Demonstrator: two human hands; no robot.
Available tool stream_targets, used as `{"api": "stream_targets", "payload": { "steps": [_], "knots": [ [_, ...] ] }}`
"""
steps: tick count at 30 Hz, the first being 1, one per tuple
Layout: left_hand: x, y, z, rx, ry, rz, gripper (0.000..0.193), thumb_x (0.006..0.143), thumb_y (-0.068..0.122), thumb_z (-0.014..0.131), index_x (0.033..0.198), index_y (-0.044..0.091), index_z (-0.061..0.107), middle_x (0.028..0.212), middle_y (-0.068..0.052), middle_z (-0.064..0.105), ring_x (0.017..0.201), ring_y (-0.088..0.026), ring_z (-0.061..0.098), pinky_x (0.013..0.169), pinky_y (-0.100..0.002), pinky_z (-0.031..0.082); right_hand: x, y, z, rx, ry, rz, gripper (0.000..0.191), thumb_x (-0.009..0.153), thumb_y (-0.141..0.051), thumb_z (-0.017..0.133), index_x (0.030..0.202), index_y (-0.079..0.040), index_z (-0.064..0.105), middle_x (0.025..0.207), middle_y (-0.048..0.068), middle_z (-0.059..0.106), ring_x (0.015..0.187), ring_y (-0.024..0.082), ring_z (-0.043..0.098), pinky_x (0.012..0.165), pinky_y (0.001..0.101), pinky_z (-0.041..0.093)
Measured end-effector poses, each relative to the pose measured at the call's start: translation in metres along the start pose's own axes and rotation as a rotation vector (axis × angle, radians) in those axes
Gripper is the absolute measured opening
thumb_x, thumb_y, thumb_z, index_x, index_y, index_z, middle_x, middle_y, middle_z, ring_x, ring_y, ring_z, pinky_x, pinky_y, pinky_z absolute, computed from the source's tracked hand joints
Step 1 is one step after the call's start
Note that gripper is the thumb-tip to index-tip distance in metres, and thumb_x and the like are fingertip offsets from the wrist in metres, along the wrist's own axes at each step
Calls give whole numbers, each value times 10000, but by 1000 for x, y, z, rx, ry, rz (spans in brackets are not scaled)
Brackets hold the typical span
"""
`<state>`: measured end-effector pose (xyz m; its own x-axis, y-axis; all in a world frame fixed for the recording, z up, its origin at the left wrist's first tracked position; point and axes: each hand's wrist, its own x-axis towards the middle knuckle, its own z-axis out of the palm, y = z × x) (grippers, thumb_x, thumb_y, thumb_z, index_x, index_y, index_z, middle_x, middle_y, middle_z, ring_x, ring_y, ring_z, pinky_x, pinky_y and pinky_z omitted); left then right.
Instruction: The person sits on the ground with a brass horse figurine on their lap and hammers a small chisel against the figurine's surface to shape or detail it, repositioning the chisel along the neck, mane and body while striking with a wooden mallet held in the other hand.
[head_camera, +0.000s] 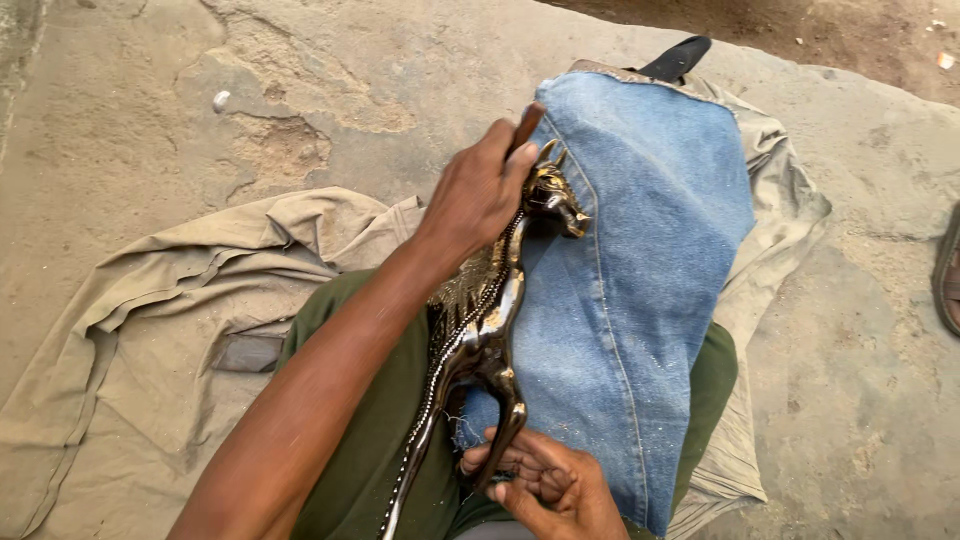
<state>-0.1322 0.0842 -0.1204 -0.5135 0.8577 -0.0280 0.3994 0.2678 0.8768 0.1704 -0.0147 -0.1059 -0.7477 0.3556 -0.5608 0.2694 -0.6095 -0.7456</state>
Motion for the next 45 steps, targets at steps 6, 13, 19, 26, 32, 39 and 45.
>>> {"api": "stream_targets", "payload": {
  "steps": [6,13,19,26,32,39,45],
  "knots": [
    [19,-10,37,25,-69,81,267,1069,386,489,1037,126,544,682,-52,605,586,-169,622,524,-414,493,-6,-54,-26,-893,489,-475,502,792,3,765,1287,-9,688,1156,140,775,1015,212,760,906,361,608],
    [-21,21,40,-42,-192,-20,279,1074,378,447,1134,130,558,800,-34,615,586,-146,598,504,-340,575,32,-98,-91,-981,884,-630,625,880,45,745,1463,39,520,1507,218,516,1376,343,540,1105,465,528],
    [-72,71,50,111,-10,367,250,1104,352,488,1186,119,525,960,-59,608,806,-177,631,649,-359,574,39,-78,-111,-769,721,-641,558,954,60,717,1475,64,517,1662,248,433,1546,349,458,1235,484,469],
    [-45,35,36,-1,-219,159,218,1079,311,482,1117,101,522,904,-67,622,639,-155,595,537,-332,585,46,-73,-113,-850,781,-651,563,940,64,743,1459,70,523,1618,270,460,1495,377,504,1191,454,517],
    [-36,17,22,-71,-185,161,251,1094,324,547,1016,85,545,752,-104,599,614,-164,578,573,-384,451,47,-79,-101,-996,829,-626,574,893,82,747,1428,84,538,1555,273,491,1426,366,524,1105,459,527],
    [-56,24,-17,89,112,440,171,889,178,750,1044,113,718,946,-81,636,797,-189,664,691,-295,616,9,-77,-119,-528,990,-753,398,995,124,631,1381,50,571,1450,244,615,1322,314,672,1036,355,596],
    [-54,22,-44,-379,-185,-7,212,1016,108,674,1200,12,629,976,-69,704,884,-141,762,751,-278,669,-27,-20,-176,-479,1201,-496,327,1005,138,635,1327,80,629,1237,217,697,1113,277,727,937,341,624]
  ]
}}
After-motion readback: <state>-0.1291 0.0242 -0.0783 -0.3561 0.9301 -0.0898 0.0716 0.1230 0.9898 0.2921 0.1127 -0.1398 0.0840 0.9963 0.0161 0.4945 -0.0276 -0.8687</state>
